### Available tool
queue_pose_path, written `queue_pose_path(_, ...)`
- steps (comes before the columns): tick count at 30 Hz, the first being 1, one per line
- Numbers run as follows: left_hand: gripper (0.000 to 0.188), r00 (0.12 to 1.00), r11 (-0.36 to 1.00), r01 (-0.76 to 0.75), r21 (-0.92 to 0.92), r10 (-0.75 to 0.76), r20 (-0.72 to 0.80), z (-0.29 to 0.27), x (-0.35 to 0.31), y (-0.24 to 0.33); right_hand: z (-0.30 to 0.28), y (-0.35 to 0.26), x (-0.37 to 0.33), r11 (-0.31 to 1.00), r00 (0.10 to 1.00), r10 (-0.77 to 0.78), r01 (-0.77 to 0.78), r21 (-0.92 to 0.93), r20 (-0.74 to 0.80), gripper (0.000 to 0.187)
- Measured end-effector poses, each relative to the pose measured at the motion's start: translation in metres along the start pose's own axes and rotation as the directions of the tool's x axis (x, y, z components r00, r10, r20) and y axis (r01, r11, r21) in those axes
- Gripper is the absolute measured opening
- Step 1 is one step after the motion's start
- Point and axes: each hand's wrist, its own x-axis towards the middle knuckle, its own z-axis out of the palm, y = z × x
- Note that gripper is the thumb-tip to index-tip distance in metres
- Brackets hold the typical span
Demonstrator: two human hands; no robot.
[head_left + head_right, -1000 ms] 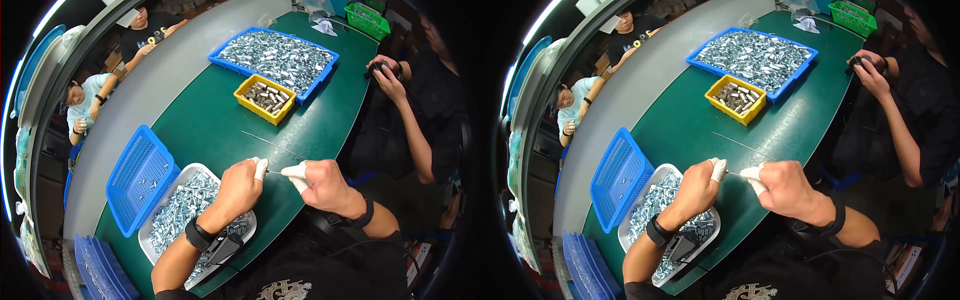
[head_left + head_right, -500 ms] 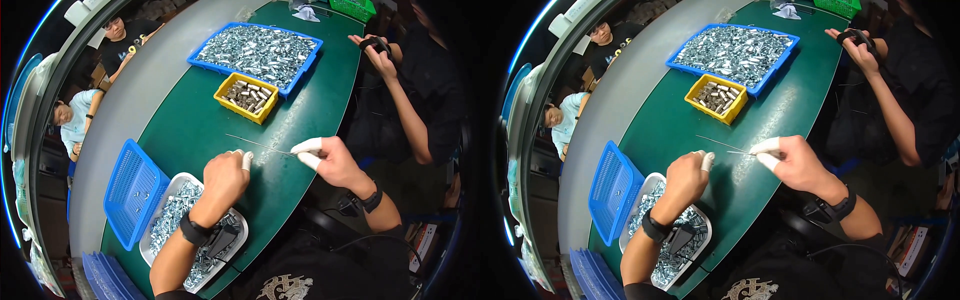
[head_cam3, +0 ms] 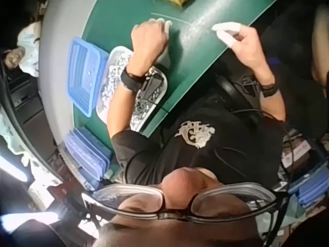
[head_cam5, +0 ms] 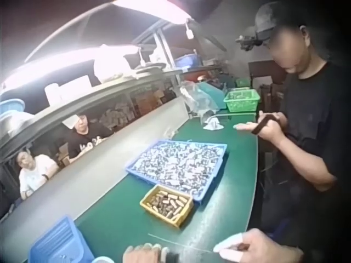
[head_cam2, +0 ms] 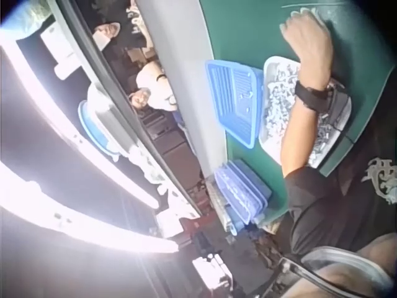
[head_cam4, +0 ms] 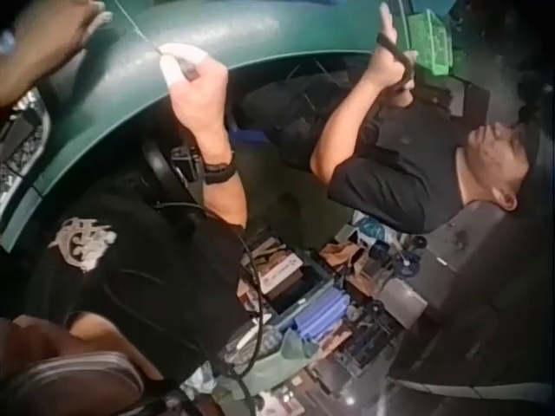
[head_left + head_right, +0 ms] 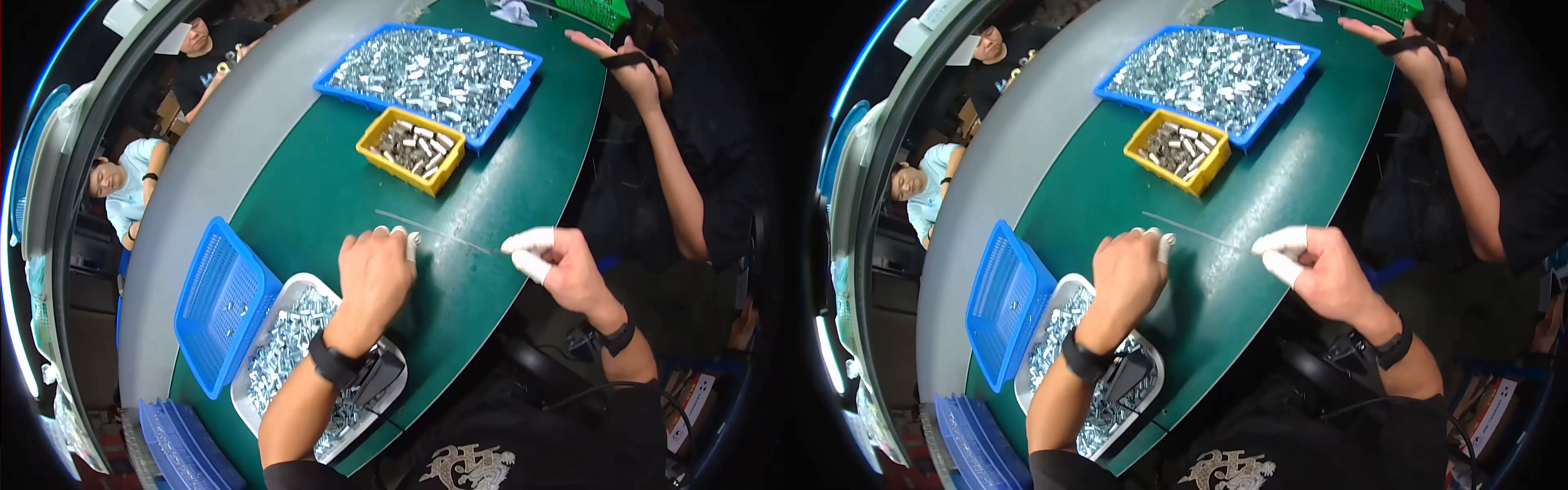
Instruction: Assembling plastic components onto metal bolts and sorting them into trays at a manual workstation.
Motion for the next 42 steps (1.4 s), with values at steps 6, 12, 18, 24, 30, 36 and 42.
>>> queue_pose_path(6, 0.033, 0.99, 0.966, 0.135, -0.222, -0.122, 0.072, -0.024, -0.018, -0.005, 0.006, 0.01, 0.013, 1.0, 0.996, -0.016, 0.016, -0.005, -0.087, 0.012)
queue_pose_path(12, 0.03, 0.973, 0.472, 0.221, -0.854, -0.051, 0.223, -0.045, -0.065, -0.023, 0.04, 0.021, 0.024, 0.998, 0.998, -0.042, 0.044, -0.052, 0.04, 0.014)
queue_pose_path(18, 0.03, 0.985, -0.014, 0.078, -0.997, 0.158, 0.075, -0.045, -0.1, -0.028, 0.058, -0.022, 0.001, 0.932, 0.921, -0.354, 0.362, -0.022, 0.162, 0.013)
queue_pose_path(24, 0.031, 0.98, -0.114, 0.083, -0.99, 0.189, 0.061, -0.049, -0.108, -0.028, 0.069, -0.033, -0.011, 0.809, 0.814, -0.556, 0.576, -0.117, 0.165, 0.014)
queue_pose_path(30, 0.032, 0.983, -0.062, 0.106, -0.992, 0.159, 0.095, -0.052, -0.107, -0.023, 0.072, -0.026, -0.01, 0.759, 0.789, -0.588, 0.614, -0.216, 0.177, 0.016)
queue_pose_path(36, 0.037, 0.995, 0.339, 0.077, -0.938, 0.027, 0.091, -0.043, -0.101, -0.013, 0.071, -0.031, -0.008, 0.707, 0.804, -0.53, 0.595, -0.382, 0.271, 0.02)
queue_pose_path(42, 0.038, 0.985, 0.417, 0.174, -0.892, -0.083, 0.153, -0.048, -0.087, -0.009, 0.072, -0.007, -0.003, 0.694, 0.803, -0.508, 0.596, -0.404, 0.313, 0.027)
